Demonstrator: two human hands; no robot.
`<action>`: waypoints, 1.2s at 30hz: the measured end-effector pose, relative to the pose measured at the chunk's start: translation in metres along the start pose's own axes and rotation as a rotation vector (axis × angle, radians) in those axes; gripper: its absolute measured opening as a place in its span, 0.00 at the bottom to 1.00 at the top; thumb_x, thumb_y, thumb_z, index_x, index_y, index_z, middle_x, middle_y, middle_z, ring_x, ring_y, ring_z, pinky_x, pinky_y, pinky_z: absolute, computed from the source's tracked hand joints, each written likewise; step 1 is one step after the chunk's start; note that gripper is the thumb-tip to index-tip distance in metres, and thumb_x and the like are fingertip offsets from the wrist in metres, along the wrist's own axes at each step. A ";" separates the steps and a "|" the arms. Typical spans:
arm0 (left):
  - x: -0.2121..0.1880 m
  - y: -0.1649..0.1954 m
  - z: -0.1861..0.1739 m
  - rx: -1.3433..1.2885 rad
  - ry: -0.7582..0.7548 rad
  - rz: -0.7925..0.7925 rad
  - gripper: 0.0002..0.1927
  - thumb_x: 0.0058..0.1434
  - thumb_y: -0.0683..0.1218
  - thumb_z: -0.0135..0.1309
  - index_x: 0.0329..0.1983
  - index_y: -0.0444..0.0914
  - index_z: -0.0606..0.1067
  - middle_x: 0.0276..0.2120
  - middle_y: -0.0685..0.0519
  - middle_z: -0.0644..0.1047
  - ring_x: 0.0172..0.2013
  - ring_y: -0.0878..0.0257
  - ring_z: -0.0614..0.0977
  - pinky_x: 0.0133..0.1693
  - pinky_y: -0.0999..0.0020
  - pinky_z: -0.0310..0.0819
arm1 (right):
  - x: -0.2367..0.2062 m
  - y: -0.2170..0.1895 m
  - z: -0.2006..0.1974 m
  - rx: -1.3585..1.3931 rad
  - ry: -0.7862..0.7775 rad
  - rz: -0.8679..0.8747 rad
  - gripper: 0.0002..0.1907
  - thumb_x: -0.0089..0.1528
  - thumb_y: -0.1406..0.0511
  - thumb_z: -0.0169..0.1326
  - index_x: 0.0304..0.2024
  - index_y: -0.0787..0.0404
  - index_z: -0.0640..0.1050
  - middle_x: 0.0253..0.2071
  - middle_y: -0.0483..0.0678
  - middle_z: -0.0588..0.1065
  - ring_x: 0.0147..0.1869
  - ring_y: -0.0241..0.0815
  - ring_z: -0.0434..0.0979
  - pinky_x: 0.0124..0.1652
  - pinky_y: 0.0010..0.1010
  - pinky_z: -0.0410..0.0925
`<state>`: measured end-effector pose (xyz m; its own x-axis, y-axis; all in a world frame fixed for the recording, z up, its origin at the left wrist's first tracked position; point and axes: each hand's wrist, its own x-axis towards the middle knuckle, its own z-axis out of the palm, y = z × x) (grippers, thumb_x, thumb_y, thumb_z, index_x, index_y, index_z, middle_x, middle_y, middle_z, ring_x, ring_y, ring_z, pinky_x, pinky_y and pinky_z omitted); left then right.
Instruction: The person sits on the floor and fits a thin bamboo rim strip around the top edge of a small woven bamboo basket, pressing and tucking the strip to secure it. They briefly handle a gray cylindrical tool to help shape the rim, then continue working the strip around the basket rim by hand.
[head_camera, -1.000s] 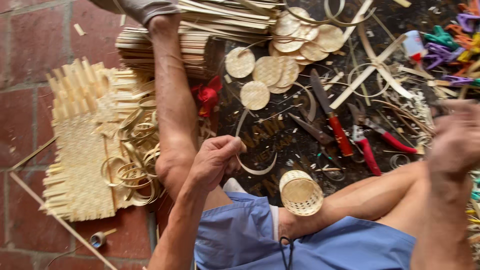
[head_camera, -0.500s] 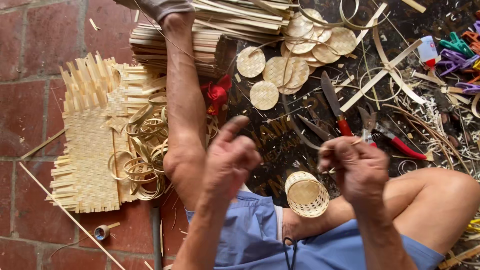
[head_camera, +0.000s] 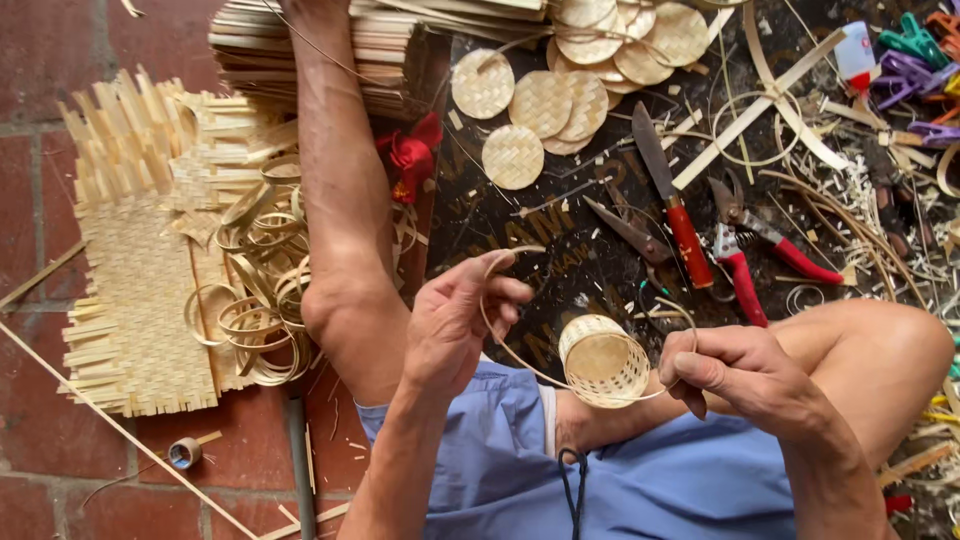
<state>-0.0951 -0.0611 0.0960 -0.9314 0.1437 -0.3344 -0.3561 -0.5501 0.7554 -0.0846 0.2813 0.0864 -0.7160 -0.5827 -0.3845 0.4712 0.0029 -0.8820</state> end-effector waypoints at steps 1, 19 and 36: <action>-0.002 -0.006 0.002 -0.081 -0.009 -0.011 0.16 0.75 0.45 0.53 0.57 0.28 0.76 0.35 0.47 0.81 0.31 0.66 0.78 0.32 0.74 0.71 | -0.003 0.002 -0.001 -0.009 0.016 0.087 0.16 0.68 0.63 0.49 0.32 0.70 0.79 0.27 0.47 0.73 0.27 0.35 0.73 0.26 0.25 0.66; -0.057 -0.056 0.048 -0.418 -0.056 -0.243 0.12 0.72 0.42 0.53 0.50 0.26 0.76 0.38 0.42 0.81 0.39 0.53 0.84 0.43 0.49 0.81 | -0.035 -0.001 0.035 -1.037 0.914 -0.410 0.08 0.75 0.69 0.55 0.52 0.67 0.71 0.43 0.53 0.73 0.45 0.45 0.74 0.47 0.31 0.69; -0.139 -0.139 0.068 -0.611 -0.110 -0.692 0.15 0.83 0.46 0.53 0.51 0.26 0.71 0.44 0.39 0.79 0.41 0.52 0.83 0.40 0.59 0.81 | -0.136 0.047 0.027 -1.014 0.398 -0.138 0.15 0.56 0.68 0.63 0.46 0.63 0.81 0.22 0.46 0.75 0.22 0.37 0.75 0.28 0.32 0.67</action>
<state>0.0785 0.0513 0.0757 -0.5396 0.6618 -0.5204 -0.7627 -0.6460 -0.0308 0.0488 0.3389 0.1041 -0.9308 -0.3263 -0.1647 -0.1379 0.7309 -0.6684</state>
